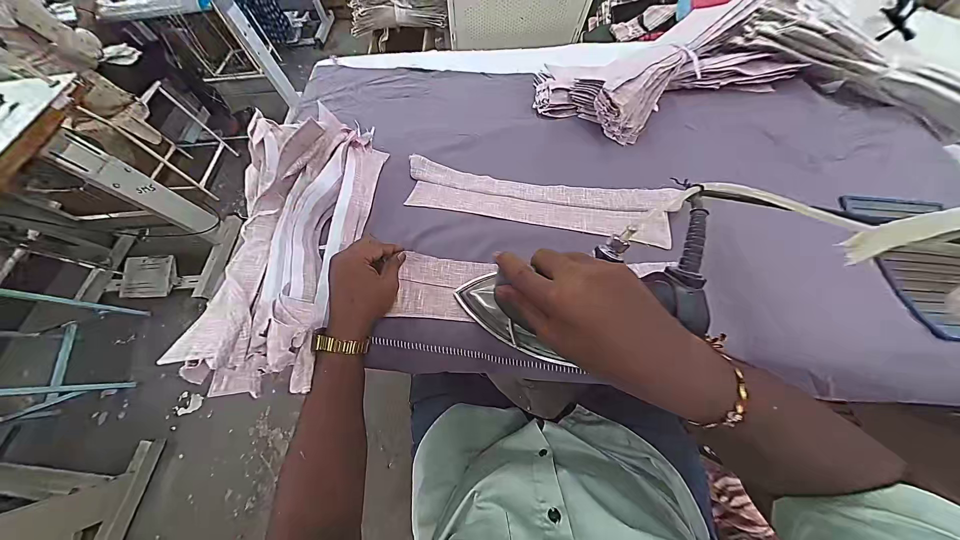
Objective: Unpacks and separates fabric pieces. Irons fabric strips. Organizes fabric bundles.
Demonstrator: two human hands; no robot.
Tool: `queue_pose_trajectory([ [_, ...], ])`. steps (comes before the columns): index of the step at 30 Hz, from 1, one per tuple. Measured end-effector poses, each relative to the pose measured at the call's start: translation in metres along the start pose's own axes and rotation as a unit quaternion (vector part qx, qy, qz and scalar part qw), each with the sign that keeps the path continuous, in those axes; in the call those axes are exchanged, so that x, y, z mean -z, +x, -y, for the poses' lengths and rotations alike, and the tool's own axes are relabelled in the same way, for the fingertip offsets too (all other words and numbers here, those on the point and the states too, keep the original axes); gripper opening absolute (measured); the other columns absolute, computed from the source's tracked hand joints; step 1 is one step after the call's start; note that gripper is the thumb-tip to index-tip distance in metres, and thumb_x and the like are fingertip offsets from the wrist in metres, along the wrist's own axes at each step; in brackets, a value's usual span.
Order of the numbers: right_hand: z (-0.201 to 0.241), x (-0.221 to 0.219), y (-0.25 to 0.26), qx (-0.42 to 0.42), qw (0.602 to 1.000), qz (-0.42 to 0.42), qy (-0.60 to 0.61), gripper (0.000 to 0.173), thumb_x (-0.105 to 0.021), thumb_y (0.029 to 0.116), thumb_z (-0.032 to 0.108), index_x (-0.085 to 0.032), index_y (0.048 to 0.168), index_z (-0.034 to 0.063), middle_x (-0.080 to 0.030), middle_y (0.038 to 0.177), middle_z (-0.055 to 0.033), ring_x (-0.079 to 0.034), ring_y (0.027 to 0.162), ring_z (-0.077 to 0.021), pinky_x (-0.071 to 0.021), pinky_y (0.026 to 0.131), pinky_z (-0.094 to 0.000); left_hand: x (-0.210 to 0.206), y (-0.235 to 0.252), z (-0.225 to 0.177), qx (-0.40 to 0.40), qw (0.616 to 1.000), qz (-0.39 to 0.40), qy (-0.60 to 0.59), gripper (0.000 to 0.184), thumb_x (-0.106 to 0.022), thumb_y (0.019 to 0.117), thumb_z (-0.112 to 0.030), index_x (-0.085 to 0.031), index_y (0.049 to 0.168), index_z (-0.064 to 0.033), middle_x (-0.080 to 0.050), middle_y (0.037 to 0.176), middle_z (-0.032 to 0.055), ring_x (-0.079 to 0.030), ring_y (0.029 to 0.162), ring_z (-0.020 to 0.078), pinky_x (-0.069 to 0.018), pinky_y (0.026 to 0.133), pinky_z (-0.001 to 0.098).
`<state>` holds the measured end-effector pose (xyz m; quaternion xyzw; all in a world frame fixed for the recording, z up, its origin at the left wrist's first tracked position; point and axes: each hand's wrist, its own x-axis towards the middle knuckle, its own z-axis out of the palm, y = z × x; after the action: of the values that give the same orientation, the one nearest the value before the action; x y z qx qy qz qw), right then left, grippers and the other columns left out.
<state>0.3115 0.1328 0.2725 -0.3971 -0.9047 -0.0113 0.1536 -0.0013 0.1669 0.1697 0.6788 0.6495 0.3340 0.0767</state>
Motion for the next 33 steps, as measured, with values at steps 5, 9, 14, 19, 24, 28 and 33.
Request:
queue_pose_trajectory([
  [5, 0.034, -0.025, 0.063, 0.03, 0.999, 0.01, 0.007, 0.04, -0.046, 0.1087, 0.038, -0.064, 0.134, 0.0139, -0.061, 0.085, -0.0095, -0.063, 0.068, -0.027, -0.0502, 0.052, -0.0411, 0.006, 0.004, -0.001, 0.071, 0.996, 0.001, -0.05, 0.009, -0.077, 0.0906, -0.023, -0.082, 0.098, -0.0221, -0.074, 0.091, -0.0083, -0.066, 0.072, 0.0032, -0.0582, 0.067, 0.0303],
  [9, 0.05, -0.03, 0.087, 0.034, 0.998, 0.03, 0.037, 0.04, -0.043, 0.1095, 0.036, -0.063, 0.134, 0.0102, -0.066, 0.091, -0.014, -0.067, 0.075, -0.0318, -0.0549, 0.058, -0.0457, 0.016, 0.006, -0.006, 0.11, 0.992, 0.024, -0.053, 0.012, -0.076, 0.0892, -0.026, -0.081, 0.097, -0.0179, -0.077, 0.09, -0.0032, -0.071, 0.08, 0.008, -0.0605, 0.08, 0.0393],
  [14, 0.02, -0.006, 0.045, 0.038, 0.997, 0.051, 0.041, 0.044, -0.043, 0.1085, 0.04, -0.061, 0.139, 0.0137, -0.066, 0.09, -0.0131, -0.068, 0.076, -0.0305, -0.0564, 0.061, -0.0469, 0.009, 0.01, 0.001, 0.095, 0.994, 0.014, -0.06, 0.011, -0.08, 0.0872, -0.029, -0.082, 0.095, -0.0219, -0.077, 0.087, -0.0064, -0.071, 0.079, 0.0073, -0.0612, 0.08, 0.0409],
  [19, -0.037, 0.019, -0.046, 0.054, 0.998, -0.003, -0.021, 0.045, -0.045, 0.1082, 0.045, -0.064, 0.137, 0.016, -0.063, 0.082, -0.0066, -0.063, 0.066, -0.0234, -0.0534, 0.055, -0.0397, 0.001, 0.005, 0.009, 0.095, 0.993, -0.002, -0.063, 0.01, -0.082, 0.0846, -0.027, -0.082, 0.094, -0.0239, -0.077, 0.087, -0.0089, -0.069, 0.073, 0.0042, -0.061, 0.073, 0.037],
  [24, -0.097, 0.049, -0.122, 0.013, 0.997, -0.047, -0.062, 0.044, -0.048, 0.1052, 0.045, -0.068, 0.132, 0.0176, -0.065, 0.082, -0.006, -0.064, 0.064, -0.0228, -0.0527, 0.052, -0.0414, 0.001, 0.005, 0.006, 0.066, 0.997, -0.011, -0.022, 0.013, -0.079, 0.0874, -0.03, -0.081, 0.098, -0.0236, -0.076, 0.091, -0.0061, -0.069, 0.077, 0.0082, -0.06, 0.075, 0.0422],
  [28, -0.144, 0.073, -0.161, -0.091, 0.994, -0.059, 0.006, 0.042, -0.054, 0.1013, 0.048, -0.073, 0.128, 0.0219, -0.065, 0.076, -0.0035, -0.062, 0.066, -0.0197, -0.0519, 0.057, -0.0425, 0.003, -0.002, 0.002, 0.046, 0.999, 0.021, -0.007, 0.019, -0.073, 0.0928, -0.029, -0.079, 0.106, -0.0164, -0.076, 0.101, 0.0047, -0.071, 0.088, 0.018, -0.0581, 0.084, 0.0494],
  [33, -0.217, 0.09, -0.175, -0.228, 0.955, -0.169, -0.089, 0.045, -0.056, 0.1005, 0.047, -0.076, 0.119, 0.0109, -0.069, 0.077, -0.015, -0.066, 0.068, -0.0321, -0.0507, 0.06, -0.0551, 0.001, 0.0, -0.001, 0.01, 1.0, -0.01, 0.01, 0.031, -0.067, 0.0915, -0.039, -0.077, 0.111, -0.0174, -0.071, 0.085, 0.0043, -0.062, 0.068, 0.014, -0.0531, 0.066, 0.0421],
])
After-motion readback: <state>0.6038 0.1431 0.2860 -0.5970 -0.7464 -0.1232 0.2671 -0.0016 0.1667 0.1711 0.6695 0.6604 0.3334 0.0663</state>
